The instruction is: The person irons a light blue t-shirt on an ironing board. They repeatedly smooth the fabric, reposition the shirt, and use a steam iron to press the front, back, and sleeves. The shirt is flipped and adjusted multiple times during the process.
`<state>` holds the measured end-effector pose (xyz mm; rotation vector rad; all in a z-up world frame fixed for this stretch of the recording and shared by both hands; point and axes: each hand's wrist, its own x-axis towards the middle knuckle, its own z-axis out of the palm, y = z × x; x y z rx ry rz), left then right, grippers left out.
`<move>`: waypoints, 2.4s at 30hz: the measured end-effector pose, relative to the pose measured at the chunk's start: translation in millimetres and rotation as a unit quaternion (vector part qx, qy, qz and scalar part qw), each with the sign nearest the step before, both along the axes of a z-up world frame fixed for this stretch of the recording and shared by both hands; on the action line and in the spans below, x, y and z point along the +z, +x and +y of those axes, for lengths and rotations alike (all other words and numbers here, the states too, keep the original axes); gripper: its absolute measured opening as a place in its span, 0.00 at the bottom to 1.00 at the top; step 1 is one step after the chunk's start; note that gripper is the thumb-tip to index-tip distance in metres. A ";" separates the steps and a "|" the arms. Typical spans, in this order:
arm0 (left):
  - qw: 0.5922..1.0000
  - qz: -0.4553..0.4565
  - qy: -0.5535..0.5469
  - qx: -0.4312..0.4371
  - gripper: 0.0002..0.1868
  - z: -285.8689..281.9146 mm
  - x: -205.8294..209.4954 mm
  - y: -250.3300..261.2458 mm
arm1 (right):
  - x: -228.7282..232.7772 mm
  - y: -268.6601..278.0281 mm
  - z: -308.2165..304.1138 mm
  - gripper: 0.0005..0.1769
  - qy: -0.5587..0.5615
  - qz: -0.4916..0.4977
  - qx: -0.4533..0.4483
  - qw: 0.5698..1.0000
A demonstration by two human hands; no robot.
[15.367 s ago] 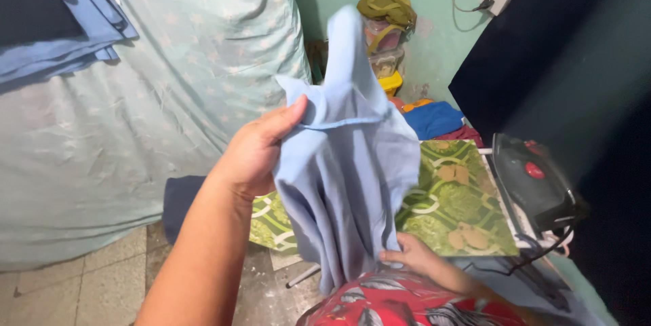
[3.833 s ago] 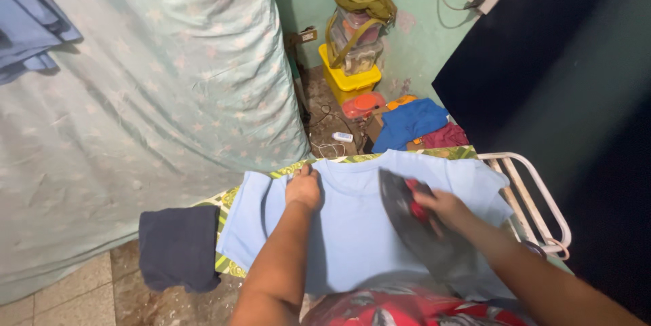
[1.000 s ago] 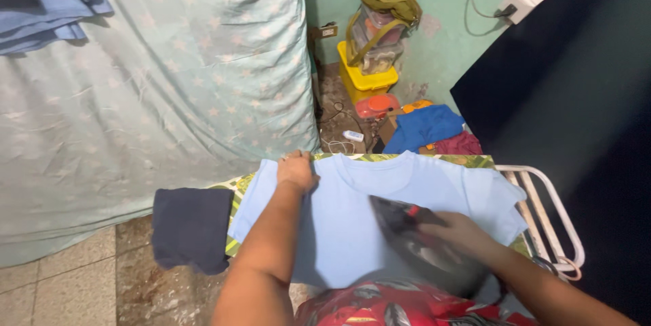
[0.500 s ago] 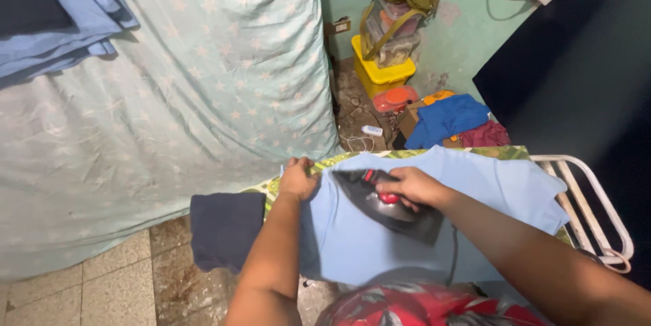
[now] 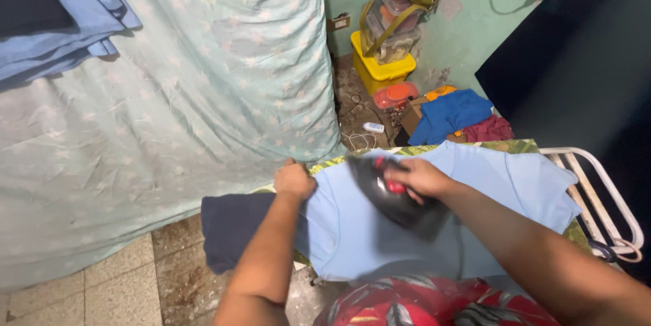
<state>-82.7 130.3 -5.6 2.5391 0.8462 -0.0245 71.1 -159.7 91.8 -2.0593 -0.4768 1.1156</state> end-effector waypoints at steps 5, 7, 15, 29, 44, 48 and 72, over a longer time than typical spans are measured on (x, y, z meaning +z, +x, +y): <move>0.996 -0.064 -0.060 -0.024 0.20 -32.1 6.2 20.9 | 3.4 -11.0 7.8 0.25 -0.023 -0.012 -0.073 0.997; 0.994 -0.011 -0.109 0.014 0.16 -32.9 -2.8 24.3 | 2.5 -16.6 21.7 0.27 -0.017 -0.022 -0.154 0.988; 0.985 -0.033 -0.151 0.073 0.19 -15.9 -32.3 26.4 | 11.1 -31.1 41.2 0.26 -0.014 0.009 -0.099 0.995; 0.968 -0.061 -0.199 0.139 0.14 -9.9 -41.9 9.6 | 14.8 -34.2 51.7 0.23 0.009 0.027 0.017 0.999; 0.961 -0.058 -0.244 0.119 0.17 2.9 -73.8 20.9 | -11.7 -28.7 -69.2 0.25 -0.023 0.037 -0.058 0.997; 0.948 -0.106 -0.271 0.129 0.14 -0.6 -80.5 21.6 | -8.3 -31.4 -43.8 0.24 -0.027 0.022 -0.013 0.999; 0.960 -0.106 -0.217 0.145 0.13 -4.5 -70.0 14.2 | -3.8 -15.5 106.9 0.26 0.000 -0.047 -0.002 0.999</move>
